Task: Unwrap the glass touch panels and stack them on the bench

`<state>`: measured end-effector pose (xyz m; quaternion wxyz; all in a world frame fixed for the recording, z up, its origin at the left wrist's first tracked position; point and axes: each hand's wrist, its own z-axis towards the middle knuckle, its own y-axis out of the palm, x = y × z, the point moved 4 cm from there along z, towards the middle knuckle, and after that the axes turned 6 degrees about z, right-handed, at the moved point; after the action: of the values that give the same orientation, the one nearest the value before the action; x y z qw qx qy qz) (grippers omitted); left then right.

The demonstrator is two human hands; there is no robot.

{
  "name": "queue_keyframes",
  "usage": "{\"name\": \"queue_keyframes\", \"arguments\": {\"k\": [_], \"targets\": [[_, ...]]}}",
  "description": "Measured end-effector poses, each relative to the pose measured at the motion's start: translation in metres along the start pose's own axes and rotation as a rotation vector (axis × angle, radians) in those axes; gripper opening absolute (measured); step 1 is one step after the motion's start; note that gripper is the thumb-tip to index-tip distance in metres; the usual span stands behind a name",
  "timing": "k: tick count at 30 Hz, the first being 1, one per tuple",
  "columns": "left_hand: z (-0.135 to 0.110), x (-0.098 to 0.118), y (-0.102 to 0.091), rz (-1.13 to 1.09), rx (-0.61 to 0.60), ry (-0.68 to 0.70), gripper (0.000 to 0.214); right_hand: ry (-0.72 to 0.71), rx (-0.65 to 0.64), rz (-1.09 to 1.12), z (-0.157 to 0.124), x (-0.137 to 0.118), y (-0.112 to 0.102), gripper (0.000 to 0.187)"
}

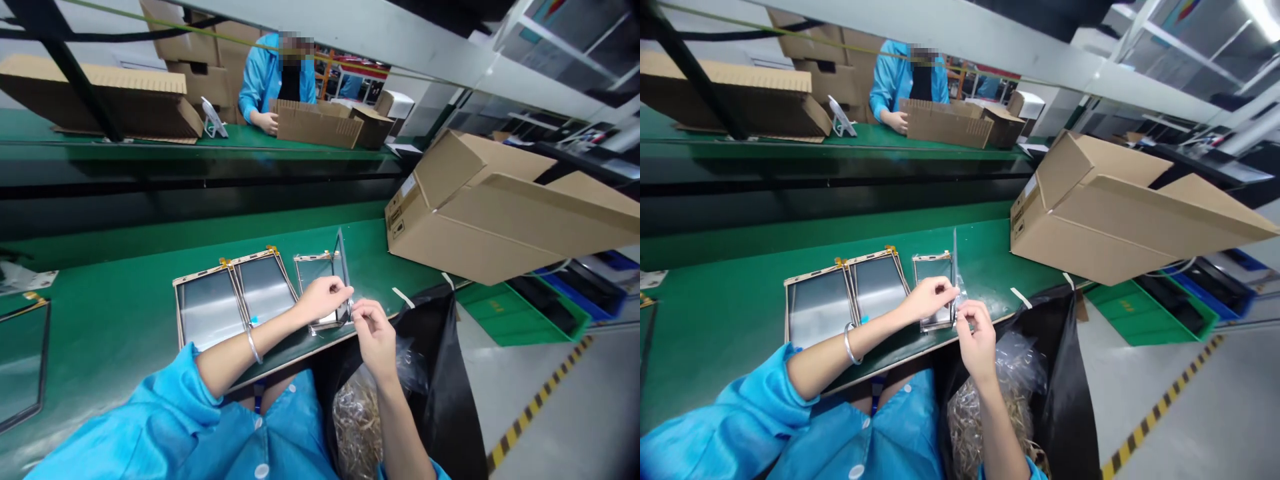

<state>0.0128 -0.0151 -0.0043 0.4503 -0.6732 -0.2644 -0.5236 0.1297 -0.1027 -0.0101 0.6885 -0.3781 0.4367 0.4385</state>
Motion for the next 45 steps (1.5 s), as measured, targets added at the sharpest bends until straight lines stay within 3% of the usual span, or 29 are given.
{"name": "queue_keyframes", "arguments": {"k": [10, 17, 24, 28, 33, 37, 39, 42, 43, 45], "targets": [[0.005, 0.020, 0.011, 0.189, -0.098, -0.011, 0.028, 0.121, -0.087, -0.049, 0.013, 0.000, -0.017, 0.022], [0.006, 0.018, 0.007, 0.226, -0.166, -0.044, 0.024, 0.087, -0.128, -0.050, 0.019, 0.001, -0.004, 0.033], [-0.012, -0.013, -0.026, 0.249, -0.115, -0.142, 0.023, -0.013, -0.083, -0.140, 0.015, 0.000, 0.008, 0.029], [-0.035, -0.032, -0.051, 0.209, -0.021, -0.197, 0.022, -0.093, -0.175, -0.258, 0.019, -0.003, 0.020, 0.026], [-0.048, -0.035, -0.057, -0.099, 0.036, -0.228, 0.015, -0.257, -0.343, -0.382, 0.033, -0.024, 0.051, 0.024], [-0.053, -0.022, -0.045, -0.495, -0.041, -0.284, 0.074, -0.413, -0.514, -0.434, 0.021, -0.062, 0.080, 0.021], [-0.060, -0.017, -0.046, -0.665, -0.040, -0.304, 0.092, -0.537, -0.658, -0.481, 0.004, -0.081, 0.093, 0.022], [-0.079, -0.013, -0.056, -0.875, 0.009, -0.301, 0.090, -0.608, -0.860, -0.493, -0.018, -0.098, 0.101, 0.015], [-0.086, -0.012, -0.060, -0.977, 0.026, -0.300, 0.085, -0.594, -0.890, -0.472, -0.021, -0.101, 0.101, 0.011], [-0.099, -0.013, -0.069, -1.210, 0.078, -0.313, 0.076, -0.595, -0.906, -0.446, -0.024, -0.104, 0.099, 0.020]]}}
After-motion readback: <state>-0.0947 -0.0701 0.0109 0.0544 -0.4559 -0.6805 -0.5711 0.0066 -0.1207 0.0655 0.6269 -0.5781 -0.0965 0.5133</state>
